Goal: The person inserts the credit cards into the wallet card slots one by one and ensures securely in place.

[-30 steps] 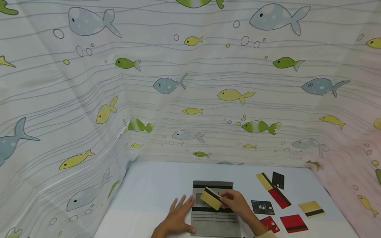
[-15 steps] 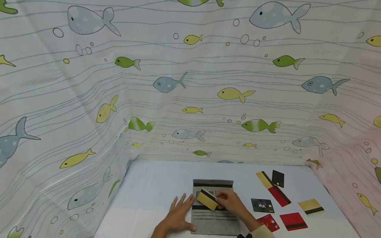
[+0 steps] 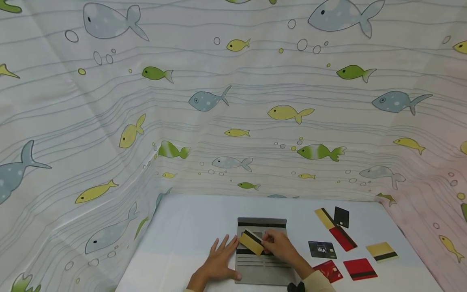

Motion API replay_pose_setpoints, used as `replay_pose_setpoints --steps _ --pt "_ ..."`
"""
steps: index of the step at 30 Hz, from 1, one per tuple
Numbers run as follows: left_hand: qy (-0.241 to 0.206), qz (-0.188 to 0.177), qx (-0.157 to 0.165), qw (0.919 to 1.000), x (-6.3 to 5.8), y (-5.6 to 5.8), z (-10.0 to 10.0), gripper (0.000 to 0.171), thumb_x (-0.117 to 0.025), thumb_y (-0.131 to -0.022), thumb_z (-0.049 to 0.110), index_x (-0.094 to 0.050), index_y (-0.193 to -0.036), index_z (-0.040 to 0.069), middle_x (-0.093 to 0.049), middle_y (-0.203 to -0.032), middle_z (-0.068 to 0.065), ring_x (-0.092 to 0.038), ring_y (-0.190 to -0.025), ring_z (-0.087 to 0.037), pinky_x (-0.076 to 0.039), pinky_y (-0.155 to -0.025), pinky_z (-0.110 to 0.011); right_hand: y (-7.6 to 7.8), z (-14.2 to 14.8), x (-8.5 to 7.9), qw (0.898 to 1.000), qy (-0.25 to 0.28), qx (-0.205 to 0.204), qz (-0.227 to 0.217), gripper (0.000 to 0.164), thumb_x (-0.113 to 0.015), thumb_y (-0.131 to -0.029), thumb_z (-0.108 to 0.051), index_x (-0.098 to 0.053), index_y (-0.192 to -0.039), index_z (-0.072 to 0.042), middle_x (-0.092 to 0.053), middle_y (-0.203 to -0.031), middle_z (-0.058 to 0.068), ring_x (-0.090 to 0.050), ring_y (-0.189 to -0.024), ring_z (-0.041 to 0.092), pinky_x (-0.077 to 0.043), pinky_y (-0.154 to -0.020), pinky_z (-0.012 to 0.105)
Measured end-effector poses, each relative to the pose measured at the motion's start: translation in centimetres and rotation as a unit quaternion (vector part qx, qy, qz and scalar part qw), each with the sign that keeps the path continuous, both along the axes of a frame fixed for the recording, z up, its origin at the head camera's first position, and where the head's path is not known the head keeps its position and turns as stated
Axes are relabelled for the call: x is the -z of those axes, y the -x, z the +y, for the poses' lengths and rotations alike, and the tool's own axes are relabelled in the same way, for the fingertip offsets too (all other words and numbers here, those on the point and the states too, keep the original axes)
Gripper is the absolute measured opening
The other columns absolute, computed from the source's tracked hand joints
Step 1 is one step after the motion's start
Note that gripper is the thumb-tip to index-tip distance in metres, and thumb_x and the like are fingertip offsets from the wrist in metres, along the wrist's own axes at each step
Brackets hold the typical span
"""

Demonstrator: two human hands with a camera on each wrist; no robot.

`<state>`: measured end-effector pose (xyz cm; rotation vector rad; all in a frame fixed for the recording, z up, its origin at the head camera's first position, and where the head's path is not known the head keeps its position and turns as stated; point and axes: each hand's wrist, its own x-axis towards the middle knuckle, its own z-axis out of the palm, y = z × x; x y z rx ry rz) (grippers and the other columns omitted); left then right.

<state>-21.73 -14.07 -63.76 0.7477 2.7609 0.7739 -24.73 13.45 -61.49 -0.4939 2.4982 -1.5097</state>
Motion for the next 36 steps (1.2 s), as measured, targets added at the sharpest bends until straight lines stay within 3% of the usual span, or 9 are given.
replay_pose_setpoints --steps 5,10,16,23,31,36 --pt "-0.010 0.015 0.002 0.9998 0.3 0.1 0.2 0.117 -0.082 -0.065 0.064 -0.033 -0.157 0.011 -0.030 -0.165 -0.008 -0.019 -0.153 -0.042 -0.007 -0.117 -0.068 0.1 0.0 -0.2 1.000 0.021 0.000 -0.012 0.005 -0.066 -0.094 -0.007 -0.064 -0.092 -0.002 -0.069 -0.081 0.006 -0.069 -0.067 0.011 -0.059 -0.059 0.023" --pt "-0.008 0.004 -0.004 1.0000 0.5 0.0 0.3 0.118 -0.083 -0.064 0.064 -0.032 -0.157 0.012 -0.029 -0.165 -0.008 -0.018 -0.153 -0.041 -0.006 -0.118 -0.067 0.0 -0.1 0.1 0.998 0.044 -0.002 -0.039 0.005 -0.066 -0.093 -0.003 -0.063 -0.093 0.001 -0.068 -0.081 0.008 -0.071 -0.069 0.013 -0.060 -0.061 0.025" --pt "0.011 0.001 -0.009 0.9999 0.2 0.2 0.4 0.119 -0.081 -0.065 0.066 -0.028 -0.159 0.016 -0.027 -0.166 -0.004 -0.016 -0.154 -0.038 -0.006 -0.121 -0.065 0.2 -0.2 0.3 0.998 0.041 0.011 -0.040 0.004 -0.065 -0.094 -0.005 -0.064 -0.094 -0.001 -0.068 -0.083 0.007 -0.072 -0.072 0.016 -0.061 -0.062 0.025" --pt "0.018 0.007 0.002 0.9998 0.0 0.3 0.1 0.118 -0.078 -0.067 0.067 -0.026 -0.159 0.014 -0.025 -0.166 -0.005 -0.016 -0.155 -0.038 -0.006 -0.121 -0.064 0.0 -0.7 0.4 0.995 0.075 0.005 -0.068 0.011 -0.066 -0.094 -0.006 -0.065 -0.100 0.003 -0.069 -0.085 0.010 -0.074 -0.074 0.020 -0.062 -0.064 0.029" --pt "0.007 0.012 0.008 0.9999 0.3 0.2 -0.1 0.117 -0.077 -0.068 0.068 -0.025 -0.160 0.017 -0.026 -0.166 -0.006 -0.016 -0.154 -0.039 -0.007 -0.120 -0.065 -0.7 -1.0 0.4 0.996 0.049 -0.007 -0.080 0.008 -0.068 -0.093 -0.008 -0.067 -0.098 -0.001 -0.069 -0.081 0.008 -0.072 -0.070 0.018 -0.061 -0.060 0.028" --pt "0.013 0.009 0.006 0.9999 0.1 0.3 -0.1 0.117 -0.079 -0.068 0.066 -0.028 -0.159 0.014 -0.026 -0.166 -0.006 -0.017 -0.154 -0.039 -0.007 -0.120 -0.065 -0.4 -0.5 0.2 0.998 0.018 -0.016 -0.052 0.008 -0.068 -0.094 -0.009 -0.069 -0.099 -0.002 -0.071 -0.083 0.006 -0.069 -0.068 0.013 -0.059 -0.058 0.025"
